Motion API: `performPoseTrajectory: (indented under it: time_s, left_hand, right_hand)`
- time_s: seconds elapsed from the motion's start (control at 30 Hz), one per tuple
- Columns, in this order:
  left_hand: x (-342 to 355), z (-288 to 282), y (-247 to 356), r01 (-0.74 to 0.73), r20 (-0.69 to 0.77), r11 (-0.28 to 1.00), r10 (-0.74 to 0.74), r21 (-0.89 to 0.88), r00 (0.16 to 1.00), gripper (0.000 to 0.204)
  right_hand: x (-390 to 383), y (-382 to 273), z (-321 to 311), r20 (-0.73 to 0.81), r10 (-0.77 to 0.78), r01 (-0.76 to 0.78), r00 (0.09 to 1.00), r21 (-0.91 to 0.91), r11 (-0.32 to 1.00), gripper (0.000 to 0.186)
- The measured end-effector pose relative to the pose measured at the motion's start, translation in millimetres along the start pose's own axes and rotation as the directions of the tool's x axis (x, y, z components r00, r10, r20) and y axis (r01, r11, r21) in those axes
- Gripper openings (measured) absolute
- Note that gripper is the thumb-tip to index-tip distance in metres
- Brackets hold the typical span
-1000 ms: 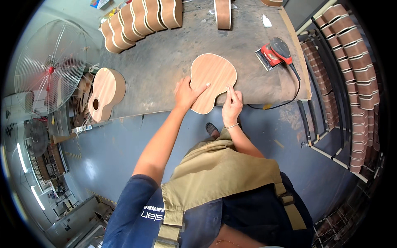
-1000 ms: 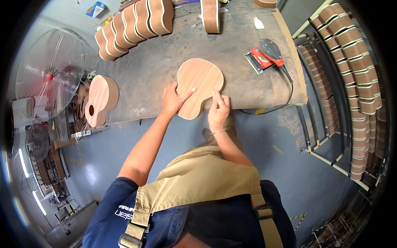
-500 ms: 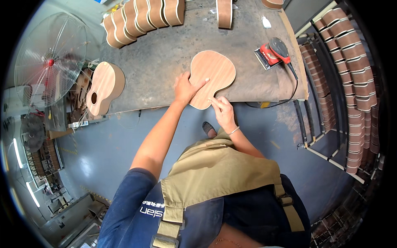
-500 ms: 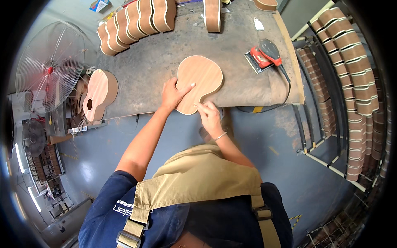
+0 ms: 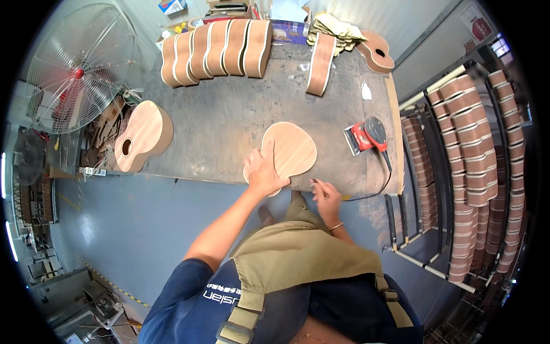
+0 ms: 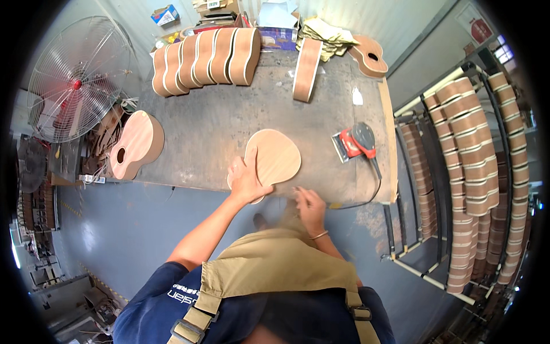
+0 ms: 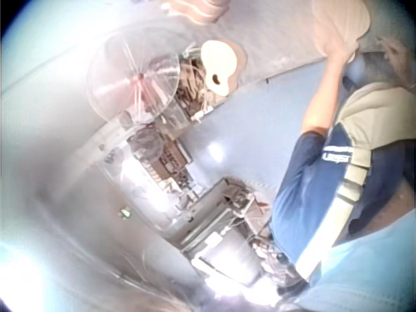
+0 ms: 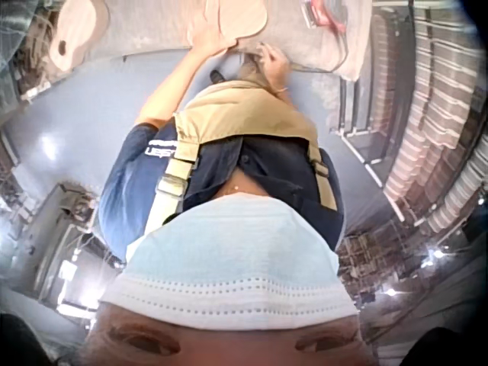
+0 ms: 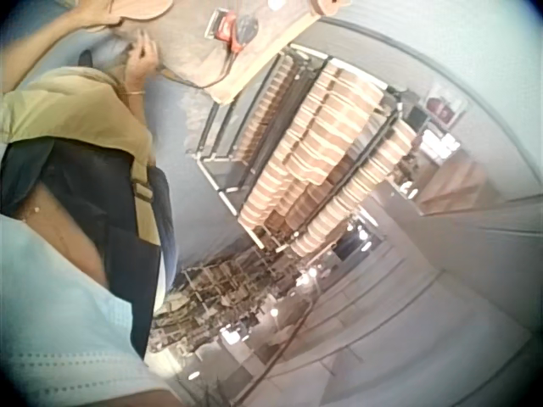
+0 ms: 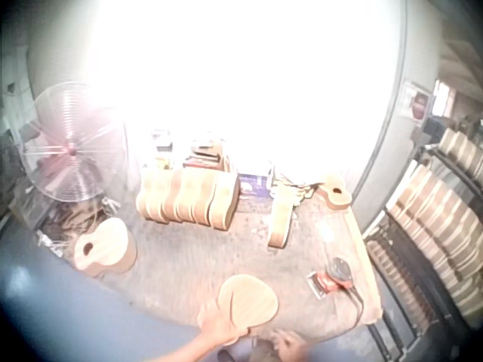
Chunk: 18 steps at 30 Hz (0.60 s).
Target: The person applies a binding strip to the side of a wooden instrument body by hand and with a thin metal tool.
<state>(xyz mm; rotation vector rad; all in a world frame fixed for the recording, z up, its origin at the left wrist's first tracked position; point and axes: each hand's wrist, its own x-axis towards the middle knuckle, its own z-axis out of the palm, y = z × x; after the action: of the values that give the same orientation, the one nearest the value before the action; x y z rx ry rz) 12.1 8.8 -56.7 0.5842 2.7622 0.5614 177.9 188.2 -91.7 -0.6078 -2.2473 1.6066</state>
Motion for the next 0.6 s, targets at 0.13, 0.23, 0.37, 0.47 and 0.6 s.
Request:
performPoseTrajectory:
  time_s: [0.13,0.23,0.37,0.47,0.6]
  left_hand:
    - [24,-17,-12,0.056,-0.045,0.883,-0.087,-0.465,0.995,0.119]
    - [74,-5,-29,-0.063,-0.115,0.508,-0.072,-0.859,0.991,0.095]
    - [176,-44,1,-0.039,-0.038,-0.040,-0.030,-0.998,0.999,0.084]
    - [254,-49,19,-0.051,-0.049,-0.050,-0.038,-0.997,0.998,0.083]
    - [334,-15,14,0.026,0.025,-0.097,0.012,-0.995,1.000,0.075]
  right_hand:
    - [39,11,-41,-0.078,0.105,-0.100,0.991,0.064,0.993,0.023]
    - [57,22,-52,-0.115,0.141,-0.133,0.983,0.073,0.988,0.022]
    - [76,30,-54,-0.118,0.205,-0.195,0.972,0.088,0.977,0.021]
    - [91,25,-53,-0.096,0.206,-0.198,0.974,0.090,0.976,0.022]
    - [106,15,-61,-0.067,0.179,-0.177,0.981,0.037,0.983,0.022]
